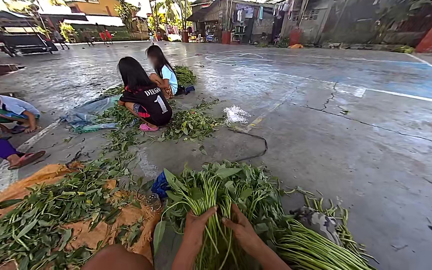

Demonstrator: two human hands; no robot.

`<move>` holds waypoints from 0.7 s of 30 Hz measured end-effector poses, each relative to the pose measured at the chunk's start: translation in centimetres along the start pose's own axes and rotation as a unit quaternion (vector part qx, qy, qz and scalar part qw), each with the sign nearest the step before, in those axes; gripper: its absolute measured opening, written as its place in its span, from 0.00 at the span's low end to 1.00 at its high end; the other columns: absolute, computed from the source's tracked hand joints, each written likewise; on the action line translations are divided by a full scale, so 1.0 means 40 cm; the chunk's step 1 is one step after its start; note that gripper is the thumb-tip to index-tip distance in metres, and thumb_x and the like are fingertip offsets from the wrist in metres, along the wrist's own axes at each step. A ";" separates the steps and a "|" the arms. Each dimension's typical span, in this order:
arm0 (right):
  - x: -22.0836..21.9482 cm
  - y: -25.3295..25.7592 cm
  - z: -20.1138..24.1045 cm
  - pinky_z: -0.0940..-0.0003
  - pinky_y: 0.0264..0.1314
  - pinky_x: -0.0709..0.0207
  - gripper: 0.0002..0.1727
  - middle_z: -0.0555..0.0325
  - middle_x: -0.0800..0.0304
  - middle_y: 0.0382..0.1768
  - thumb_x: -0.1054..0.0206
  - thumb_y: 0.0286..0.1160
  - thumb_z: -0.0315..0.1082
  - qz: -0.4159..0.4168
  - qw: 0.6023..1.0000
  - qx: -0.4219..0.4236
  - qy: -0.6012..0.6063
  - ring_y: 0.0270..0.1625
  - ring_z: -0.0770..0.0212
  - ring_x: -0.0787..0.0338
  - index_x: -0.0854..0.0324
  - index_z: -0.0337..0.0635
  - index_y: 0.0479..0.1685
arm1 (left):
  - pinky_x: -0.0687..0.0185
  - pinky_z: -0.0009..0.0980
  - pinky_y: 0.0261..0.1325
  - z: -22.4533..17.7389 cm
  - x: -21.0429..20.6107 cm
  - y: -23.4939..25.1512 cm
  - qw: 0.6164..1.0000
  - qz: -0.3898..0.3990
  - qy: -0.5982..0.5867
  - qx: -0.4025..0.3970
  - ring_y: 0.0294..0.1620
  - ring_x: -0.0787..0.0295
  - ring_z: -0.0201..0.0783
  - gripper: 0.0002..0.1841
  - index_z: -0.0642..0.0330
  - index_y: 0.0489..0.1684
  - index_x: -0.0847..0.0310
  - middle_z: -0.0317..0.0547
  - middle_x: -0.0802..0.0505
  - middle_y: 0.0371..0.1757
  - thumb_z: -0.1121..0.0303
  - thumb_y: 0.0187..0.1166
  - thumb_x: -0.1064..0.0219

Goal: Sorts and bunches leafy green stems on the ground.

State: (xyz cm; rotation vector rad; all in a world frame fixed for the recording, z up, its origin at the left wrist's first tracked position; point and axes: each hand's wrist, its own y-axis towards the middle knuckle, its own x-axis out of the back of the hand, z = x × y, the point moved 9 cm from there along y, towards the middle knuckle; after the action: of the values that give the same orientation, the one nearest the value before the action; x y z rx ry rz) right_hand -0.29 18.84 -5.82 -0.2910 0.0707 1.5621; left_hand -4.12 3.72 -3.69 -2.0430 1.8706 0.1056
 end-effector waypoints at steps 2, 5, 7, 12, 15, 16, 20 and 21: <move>0.038 0.015 -0.008 0.71 0.50 0.13 0.42 0.47 0.17 0.60 0.37 0.76 0.19 -0.036 0.997 0.010 0.062 0.44 0.65 0.09 0.55 0.32 0.90 | 0.08 0.33 0.44 -0.025 0.032 0.014 0.999 -0.020 -0.040 0.014 0.37 0.05 0.40 0.14 0.75 0.52 0.22 0.55 0.05 0.37 0.87 0.70 0.29; 0.117 0.031 -0.027 0.71 0.41 0.15 0.37 0.49 0.14 0.47 0.42 0.81 0.17 -0.138 0.980 0.001 0.146 0.35 0.63 0.12 0.52 0.35 0.90 | 0.09 0.30 0.35 -0.090 0.113 0.029 0.993 -0.084 -0.077 -0.001 0.30 0.06 0.39 0.10 0.73 0.52 0.23 0.52 0.06 0.32 0.85 0.76 0.34; 0.159 0.037 -0.043 0.71 0.39 0.16 0.35 0.50 0.15 0.44 0.43 0.83 0.17 -0.201 0.961 -0.016 0.189 0.34 0.63 0.13 0.51 0.38 0.89 | 0.10 0.28 0.33 -0.138 0.181 0.034 0.985 -0.144 -0.087 -0.033 0.28 0.08 0.35 0.11 0.71 0.54 0.24 0.48 0.07 0.30 0.83 0.77 0.34; 0.176 0.045 -0.026 0.71 0.40 0.15 0.33 0.46 0.13 0.47 0.40 0.81 0.17 -0.245 0.952 -0.009 0.186 0.36 0.62 0.11 0.44 0.34 0.86 | 0.11 0.24 0.44 -0.235 0.277 0.015 0.953 -0.242 -0.023 -0.181 0.37 0.09 0.27 0.24 0.73 0.63 0.29 0.44 0.09 0.41 0.86 0.68 0.27; 0.135 0.061 0.010 0.69 0.40 0.13 0.35 0.45 0.13 0.46 0.35 0.74 0.13 -0.229 0.962 0.009 0.147 0.36 0.61 0.10 0.40 0.32 0.83 | 0.13 0.27 0.57 -0.234 0.238 0.004 0.938 -0.204 0.111 -0.257 0.48 0.10 0.29 0.26 0.78 0.62 0.26 0.50 0.08 0.48 0.80 0.65 0.22; 0.114 0.068 0.022 0.68 0.41 0.13 0.37 0.44 0.13 0.47 0.33 0.71 0.13 -0.216 0.968 0.015 0.130 0.37 0.60 0.10 0.39 0.31 0.83 | 0.13 0.30 0.58 -0.214 0.204 -0.002 0.937 -0.178 0.170 -0.249 0.49 0.09 0.31 0.25 0.77 0.60 0.24 0.51 0.07 0.47 0.76 0.66 0.21; -0.007 0.072 0.070 0.68 0.52 0.13 0.37 0.40 0.16 0.61 0.32 0.69 0.14 -0.140 0.987 0.043 0.066 0.51 0.61 0.10 0.37 0.29 0.83 | 0.17 0.42 0.66 -0.056 0.055 -0.010 0.954 -0.029 0.260 -0.144 0.56 0.10 0.43 0.29 0.76 0.62 0.22 0.57 0.08 0.51 0.68 0.65 0.18; -0.034 0.067 0.077 0.69 0.62 0.17 0.36 0.40 0.20 0.69 0.36 0.72 0.16 -0.117 0.991 0.042 0.049 0.61 0.62 0.13 0.39 0.29 0.84 | 0.17 0.38 0.66 -0.014 0.036 -0.005 0.965 0.000 0.233 -0.118 0.57 0.10 0.40 0.31 0.76 0.63 0.23 0.57 0.08 0.52 0.69 0.62 0.16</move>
State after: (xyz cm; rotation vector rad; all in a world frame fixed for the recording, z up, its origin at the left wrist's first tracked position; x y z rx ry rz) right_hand -3.38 18.15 -2.93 -0.2982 0.1717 1.3090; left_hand -3.86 2.18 -3.57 -2.3896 2.2206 -0.1782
